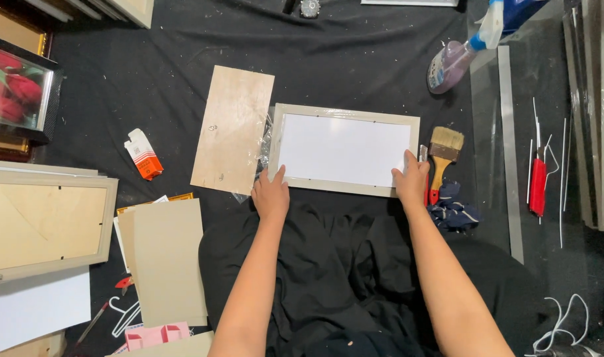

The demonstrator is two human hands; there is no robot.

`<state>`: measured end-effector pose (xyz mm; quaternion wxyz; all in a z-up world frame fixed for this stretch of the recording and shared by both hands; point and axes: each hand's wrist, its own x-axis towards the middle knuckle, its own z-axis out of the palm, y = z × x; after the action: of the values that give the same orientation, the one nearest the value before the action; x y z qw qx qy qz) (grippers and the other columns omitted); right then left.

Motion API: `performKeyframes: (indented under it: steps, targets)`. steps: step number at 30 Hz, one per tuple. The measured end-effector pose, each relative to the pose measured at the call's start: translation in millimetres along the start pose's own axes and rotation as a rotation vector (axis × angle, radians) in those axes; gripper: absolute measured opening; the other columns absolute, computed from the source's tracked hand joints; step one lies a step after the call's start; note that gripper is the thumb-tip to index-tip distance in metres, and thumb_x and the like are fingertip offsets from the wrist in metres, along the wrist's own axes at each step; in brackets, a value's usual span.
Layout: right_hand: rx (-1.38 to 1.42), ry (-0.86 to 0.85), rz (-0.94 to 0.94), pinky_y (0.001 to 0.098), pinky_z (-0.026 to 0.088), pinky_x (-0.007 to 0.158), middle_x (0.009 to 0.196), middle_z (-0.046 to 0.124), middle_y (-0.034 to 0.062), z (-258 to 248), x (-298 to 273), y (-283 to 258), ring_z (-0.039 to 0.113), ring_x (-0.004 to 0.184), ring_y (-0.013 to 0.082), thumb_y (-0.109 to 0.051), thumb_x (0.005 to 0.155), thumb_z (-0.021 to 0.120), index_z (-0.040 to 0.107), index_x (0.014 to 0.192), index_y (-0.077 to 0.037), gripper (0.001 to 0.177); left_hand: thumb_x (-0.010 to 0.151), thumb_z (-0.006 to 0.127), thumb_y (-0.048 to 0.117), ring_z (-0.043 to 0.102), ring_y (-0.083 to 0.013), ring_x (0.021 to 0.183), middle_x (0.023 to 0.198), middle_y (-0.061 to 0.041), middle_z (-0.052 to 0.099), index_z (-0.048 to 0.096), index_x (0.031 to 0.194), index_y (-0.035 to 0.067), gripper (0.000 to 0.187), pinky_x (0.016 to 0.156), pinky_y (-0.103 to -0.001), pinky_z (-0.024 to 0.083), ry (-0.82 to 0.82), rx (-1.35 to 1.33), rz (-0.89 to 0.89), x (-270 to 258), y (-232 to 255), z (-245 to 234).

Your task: Brushing a picture frame and cutting a white paper backing to size using a ruler and utility knife.

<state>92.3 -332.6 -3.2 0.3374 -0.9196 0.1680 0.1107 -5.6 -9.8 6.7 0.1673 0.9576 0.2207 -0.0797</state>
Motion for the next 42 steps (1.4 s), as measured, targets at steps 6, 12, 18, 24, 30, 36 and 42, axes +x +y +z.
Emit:
performKeyframes:
  steps: [6, 12, 18, 24, 30, 36, 42]
  targets:
    - [-0.069, -0.097, -0.050, 0.0439, 0.051, 0.099, 0.108, 0.071, 0.0028, -11.8, 41.3, 59.6, 0.067, 0.112, 0.0246, -0.021, 0.097, 0.069, 0.064, 0.142, -0.028, 0.046, 0.104, 0.062, 0.029, 0.056, -0.0335, 0.127, 0.143, -0.014, 0.052, 0.059, 0.146, 0.032, 0.042, 0.105, -0.048, 0.043, 0.001, -0.005, 0.000, -0.1, 0.4, -0.8]
    - [-0.051, -0.173, -0.147, 0.0400, 0.055, 0.091, 0.100, 0.071, 0.0030, -25.7, 46.8, 61.1, 0.069, 0.097, 0.0205, -0.018, 0.085, 0.082, 0.070, 0.129, -0.020, 0.046, 0.103, 0.063, 0.030, 0.057, -0.0324, 0.125, 0.142, -0.012, 0.052, 0.060, 0.145, 0.033, 0.042, 0.105, -0.047, 0.044, 0.003, 0.010, -0.008, 0.7, -0.2, 2.5]
    - [-0.033, -0.140, -0.184, 0.0413, 0.055, 0.086, 0.095, 0.067, 0.0069, -25.5, 38.9, 55.2, 0.068, 0.091, 0.0231, -0.011, 0.086, 0.080, 0.069, 0.127, -0.013, 0.042, 0.103, 0.063, 0.029, 0.057, -0.0332, 0.125, 0.141, -0.013, 0.052, 0.060, 0.145, 0.031, 0.043, 0.104, -0.047, 0.045, 0.017, 0.017, 0.011, 0.4, 0.8, 1.0]
    - [0.026, -0.059, -0.124, 0.0385, 0.055, 0.085, 0.095, 0.065, 0.0050, -29.7, 23.8, 45.3, 0.068, 0.088, 0.0207, -0.012, 0.092, 0.078, 0.071, 0.114, -0.009, 0.022, 0.102, 0.064, 0.030, 0.057, -0.0335, 0.124, 0.141, -0.012, 0.051, 0.060, 0.145, 0.031, 0.043, 0.104, -0.047, 0.045, 0.006, 0.015, 0.012, 1.6, -0.8, 2.1]
    - [0.022, -0.019, -0.126, 0.0396, 0.054, 0.089, 0.096, 0.062, 0.0041, -16.3, 21.5, 55.2, 0.067, 0.088, 0.0194, -0.012, 0.086, 0.084, 0.067, 0.109, -0.007, 0.029, 0.102, 0.064, 0.029, 0.057, -0.0333, 0.122, 0.140, -0.013, 0.052, 0.061, 0.144, 0.030, 0.043, 0.103, -0.047, 0.045, 0.005, 0.013, 0.009, 0.8, 0.9, -1.0]
    - [-0.069, 0.056, -0.075, 0.0475, 0.053, 0.095, 0.098, 0.066, 0.0113, -7.6, 14.2, 50.3, 0.068, 0.098, 0.0316, -0.022, 0.093, 0.073, 0.069, 0.109, -0.007, 0.022, 0.101, 0.065, 0.030, 0.058, -0.0321, 0.121, 0.139, -0.012, 0.053, 0.062, 0.144, 0.031, 0.043, 0.103, -0.045, 0.044, 0.043, 0.043, 0.029, 1.5, -2.2, 5.8]
    - [-0.035, 0.103, 0.184, 0.0420, 0.047, 0.102, 0.110, 0.064, 0.0024, 39.9, 23.3, 76.5, 0.061, 0.112, 0.0286, -0.036, 0.083, 0.077, 0.066, 0.119, -0.017, 0.042, 0.099, 0.068, 0.032, 0.058, -0.0336, 0.122, 0.140, -0.015, 0.053, 0.061, 0.145, 0.029, 0.046, 0.104, -0.046, 0.042, 0.087, 0.062, 0.047, -1.7, 0.5, 7.6]
